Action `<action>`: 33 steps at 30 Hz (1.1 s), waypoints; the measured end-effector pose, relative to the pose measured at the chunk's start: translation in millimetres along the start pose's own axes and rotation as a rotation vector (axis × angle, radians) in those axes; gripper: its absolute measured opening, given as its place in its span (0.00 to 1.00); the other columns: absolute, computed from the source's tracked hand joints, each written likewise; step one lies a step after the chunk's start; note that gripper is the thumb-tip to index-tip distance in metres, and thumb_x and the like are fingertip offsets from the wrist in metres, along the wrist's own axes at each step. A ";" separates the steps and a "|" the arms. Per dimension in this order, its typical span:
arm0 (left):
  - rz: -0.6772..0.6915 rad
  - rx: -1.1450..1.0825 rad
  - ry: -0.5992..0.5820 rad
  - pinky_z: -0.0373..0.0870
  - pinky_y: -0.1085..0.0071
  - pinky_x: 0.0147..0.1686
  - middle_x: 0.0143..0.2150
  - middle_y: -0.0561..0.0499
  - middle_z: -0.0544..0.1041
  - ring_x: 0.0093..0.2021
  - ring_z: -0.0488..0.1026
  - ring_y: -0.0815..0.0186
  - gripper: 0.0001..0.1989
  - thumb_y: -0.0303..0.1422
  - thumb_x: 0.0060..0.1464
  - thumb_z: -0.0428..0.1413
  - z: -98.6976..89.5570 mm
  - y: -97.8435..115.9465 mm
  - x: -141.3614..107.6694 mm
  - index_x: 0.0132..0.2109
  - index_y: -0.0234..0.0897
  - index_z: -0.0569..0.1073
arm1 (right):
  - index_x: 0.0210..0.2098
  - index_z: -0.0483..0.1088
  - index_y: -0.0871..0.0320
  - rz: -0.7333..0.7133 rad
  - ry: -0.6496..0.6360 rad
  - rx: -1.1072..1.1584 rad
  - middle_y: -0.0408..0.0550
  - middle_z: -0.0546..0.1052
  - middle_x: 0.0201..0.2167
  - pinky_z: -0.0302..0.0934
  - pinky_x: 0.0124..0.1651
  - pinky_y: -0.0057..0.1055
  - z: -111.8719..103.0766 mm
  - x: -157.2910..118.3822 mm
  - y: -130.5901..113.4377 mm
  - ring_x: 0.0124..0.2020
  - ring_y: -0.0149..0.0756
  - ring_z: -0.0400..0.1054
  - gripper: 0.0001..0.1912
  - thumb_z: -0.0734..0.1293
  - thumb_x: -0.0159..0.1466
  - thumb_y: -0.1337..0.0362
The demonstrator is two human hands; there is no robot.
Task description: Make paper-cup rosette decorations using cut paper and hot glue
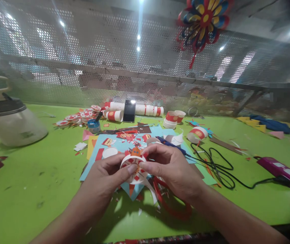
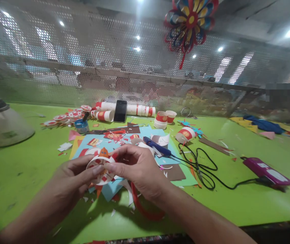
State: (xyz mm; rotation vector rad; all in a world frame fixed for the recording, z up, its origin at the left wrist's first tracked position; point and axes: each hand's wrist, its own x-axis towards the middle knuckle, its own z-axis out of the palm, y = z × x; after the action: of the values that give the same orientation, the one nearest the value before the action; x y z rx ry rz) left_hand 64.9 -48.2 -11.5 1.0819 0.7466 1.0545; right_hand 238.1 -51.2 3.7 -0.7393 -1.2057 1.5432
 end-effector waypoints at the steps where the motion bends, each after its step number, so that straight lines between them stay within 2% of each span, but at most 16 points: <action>1: -0.003 0.000 -0.003 0.70 0.72 0.35 0.32 0.50 0.80 0.32 0.73 0.66 0.08 0.33 0.49 0.64 -0.2 -0.5 0.0 0.39 0.40 0.82 | 0.33 0.76 0.56 -0.001 0.000 -0.009 0.42 0.77 0.33 0.65 0.40 0.29 -0.2 0.2 0.0 0.34 0.30 0.70 0.10 0.77 0.52 0.66; 6: -0.009 0.002 -0.008 0.71 0.72 0.36 0.34 0.50 0.80 0.34 0.74 0.66 0.09 0.34 0.50 0.63 -0.8 -0.5 -0.2 0.40 0.40 0.81 | 0.37 0.76 0.56 0.010 0.014 -0.060 0.43 0.76 0.34 0.65 0.41 0.29 -0.9 0.4 -1.1 0.34 0.30 0.70 0.14 0.77 0.51 0.65; 13: 0.015 -0.021 0.077 0.70 0.72 0.32 0.30 0.50 0.80 0.31 0.74 0.66 0.06 0.34 0.46 0.66 5.5 5.7 0.4 0.33 0.38 0.81 | 0.32 0.74 0.58 0.001 0.024 -0.170 0.42 0.75 0.30 0.64 0.40 0.30 1.4 -1.6 -1.4 0.32 0.30 0.69 0.12 0.77 0.52 0.62; 17: -0.028 -0.032 0.086 0.71 0.70 0.32 0.31 0.50 0.81 0.29 0.75 0.65 0.08 0.34 0.46 0.66 6.3 6.2 1.1 0.36 0.39 0.81 | 0.30 0.74 0.58 -0.012 0.040 -0.195 0.41 0.74 0.28 0.64 0.38 0.30 2.8 -0.6 -1.4 0.30 0.30 0.68 0.11 0.76 0.52 0.60; 23: -0.060 0.006 0.041 0.70 0.68 0.31 0.34 0.47 0.81 0.29 0.75 0.63 0.14 0.38 0.47 0.65 3.0 2.6 5.0 0.40 0.36 0.81 | 0.29 0.74 0.59 0.010 0.088 -0.221 0.41 0.75 0.26 0.63 0.35 0.29 1.6 2.5 0.1 0.28 0.29 0.68 0.12 0.76 0.52 0.58; 29: -0.086 0.027 0.077 0.70 0.69 0.29 0.33 0.45 0.81 0.29 0.75 0.63 0.16 0.38 0.45 0.66 0.4 2.5 6.4 0.41 0.34 0.80 | 0.32 0.76 0.59 0.040 0.040 -0.181 0.42 0.75 0.28 0.64 0.37 0.29 -6.5 6.1 6.5 0.29 0.29 0.69 0.09 0.74 0.56 0.60; 33: -0.111 -0.009 0.073 0.72 0.67 0.30 0.33 0.45 0.81 0.29 0.76 0.62 0.15 0.36 0.45 0.66 -2.0 1.8 8.4 0.40 0.34 0.80 | 0.34 0.77 0.58 0.101 0.008 -0.144 0.43 0.75 0.27 0.64 0.39 0.31 -11.2 8.0 9.0 0.29 0.29 0.69 0.11 0.71 0.60 0.57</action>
State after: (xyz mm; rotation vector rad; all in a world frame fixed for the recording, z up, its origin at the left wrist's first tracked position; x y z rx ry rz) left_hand 65.5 -39.6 -10.4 0.9874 0.8496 1.0059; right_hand 242.6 -40.0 -7.5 -0.9119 -1.3003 1.5453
